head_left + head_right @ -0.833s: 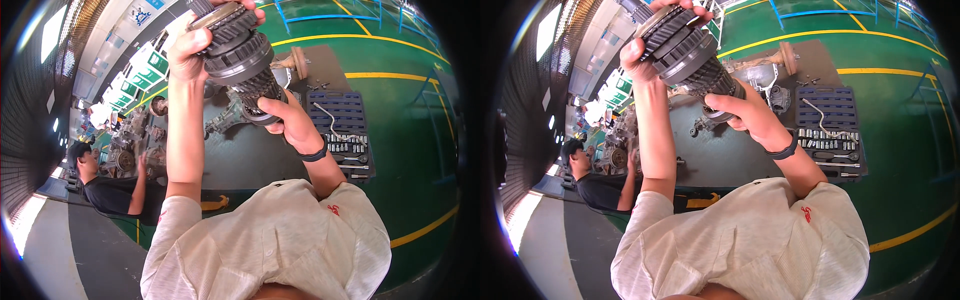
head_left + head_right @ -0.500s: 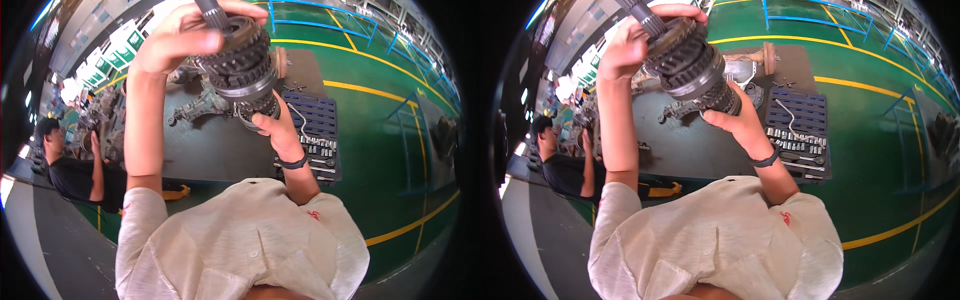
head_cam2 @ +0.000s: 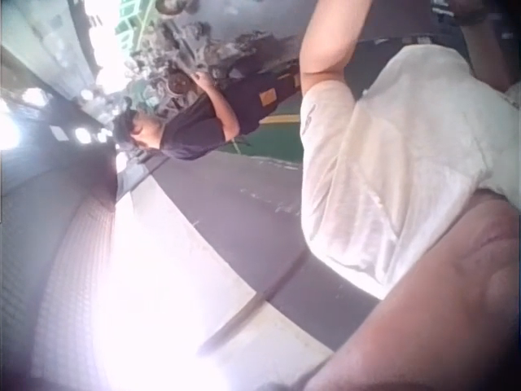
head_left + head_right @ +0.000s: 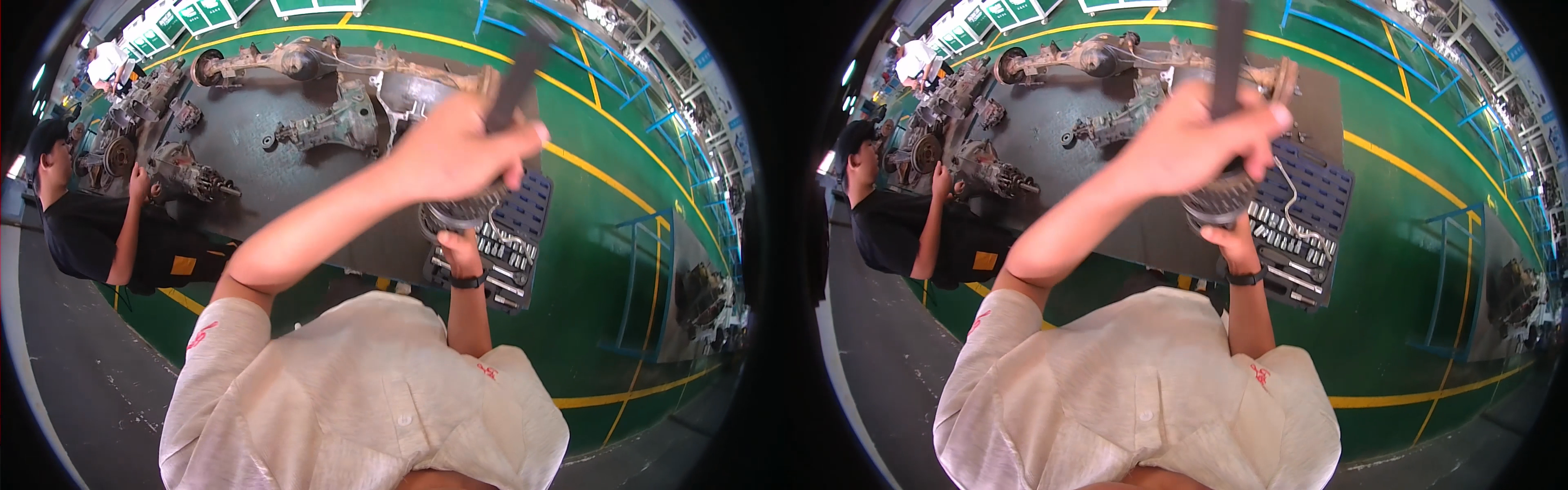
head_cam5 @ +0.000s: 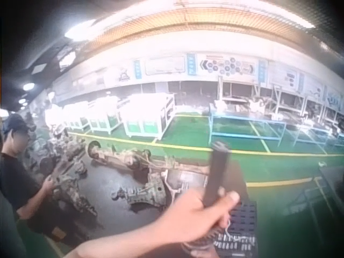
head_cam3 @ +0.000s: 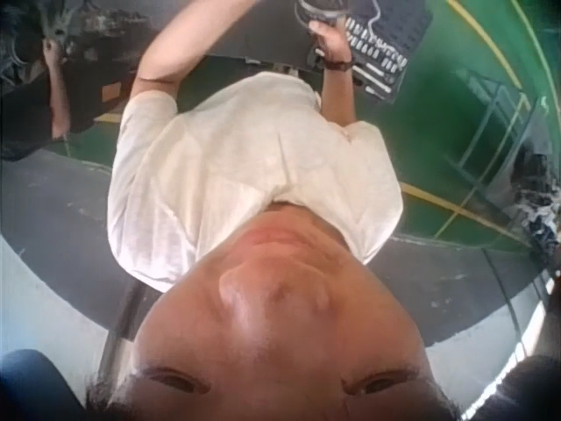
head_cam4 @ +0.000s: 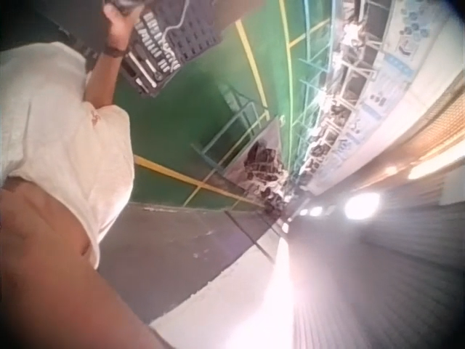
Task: Disassemble a manual gearbox main shaft assembly by removing gears and bearings.
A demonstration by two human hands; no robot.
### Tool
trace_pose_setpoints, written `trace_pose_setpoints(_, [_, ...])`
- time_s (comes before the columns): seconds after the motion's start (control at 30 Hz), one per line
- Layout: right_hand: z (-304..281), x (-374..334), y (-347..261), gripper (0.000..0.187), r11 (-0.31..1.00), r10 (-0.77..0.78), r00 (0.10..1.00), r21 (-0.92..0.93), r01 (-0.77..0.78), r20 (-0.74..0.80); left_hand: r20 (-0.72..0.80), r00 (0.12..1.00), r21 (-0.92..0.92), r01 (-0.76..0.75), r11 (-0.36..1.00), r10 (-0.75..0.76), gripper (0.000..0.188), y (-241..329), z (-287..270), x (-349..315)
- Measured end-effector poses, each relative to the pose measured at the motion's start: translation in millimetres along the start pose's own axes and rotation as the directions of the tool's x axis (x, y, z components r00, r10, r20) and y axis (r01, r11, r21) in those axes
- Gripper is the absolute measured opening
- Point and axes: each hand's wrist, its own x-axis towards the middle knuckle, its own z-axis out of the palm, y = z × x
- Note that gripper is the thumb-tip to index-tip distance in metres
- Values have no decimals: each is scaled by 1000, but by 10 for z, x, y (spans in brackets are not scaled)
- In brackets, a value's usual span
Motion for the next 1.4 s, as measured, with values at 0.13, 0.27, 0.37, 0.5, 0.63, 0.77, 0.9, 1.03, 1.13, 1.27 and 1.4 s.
trace_pose_setpoints(0.13, [-747, -35, 359, 86, 998, 45, 999, 38, -45, 7, 121, 987, 53, -112, 992, 105, 30, -53, 55, 83])
trace_pose_setpoints(0.27, [-797, 28, 314, 87, 997, -29, 995, 65, 35, -94, 90, 939, 119, -341, 933, 332, 25, 54, 27, 75])
trace_pose_setpoints(0.37, [-733, 53, 295, 87, 994, -82, 986, 55, 91, -147, -31, 877, -115, -480, 870, 479, 25, 105, 68, 76])
trace_pose_setpoints(0.5, [-627, 3, 218, 87, 987, -146, 968, 30, 156, -206, 31, 839, -178, -530, 829, 543, 32, 113, 54, 68])
trace_pose_setpoints(0.63, [-547, -21, 115, 88, 973, -221, 940, 4, 230, -261, 135, 841, -137, -508, 850, 524, 28, 108, 50, 171])
trace_pose_setpoints(0.77, [-474, -65, -11, 88, 957, -285, 909, -36, 288, -304, 276, 910, -46, -309, 950, 309, 33, 94, -6, 325])
trace_pose_setpoints(0.9, [-349, -60, -188, 89, 951, -303, 897, -165, 262, -321, 267, 944, -105, -171, 980, 194, 32, -233, -23, 480])
trace_pose_setpoints(1.03, [-240, 79, -357, 86, 913, -163, 942, -406, 32, -293, 217, 972, -278, -25, 960, 89, 27, -875, -204, 547])
trace_pose_setpoints(1.13, [-200, 226, -242, 60, 840, -73, 975, -540, -53, -210, 72, 997, -424, 64, 903, -37, 19, -1311, -489, 403])
trace_pose_setpoints(1.27, [-106, 416, 205, 51, 705, 241, 931, -611, -361, -273, -134, 927, -636, 191, 748, -350, 17, -2128, -962, -52])
trace_pose_setpoints(1.4, [-73, 553, 797, 55, 474, 490, 832, -721, -505, -260, -275, 798, -726, 194, 660, -537, 17, -2850, -1331, -720])
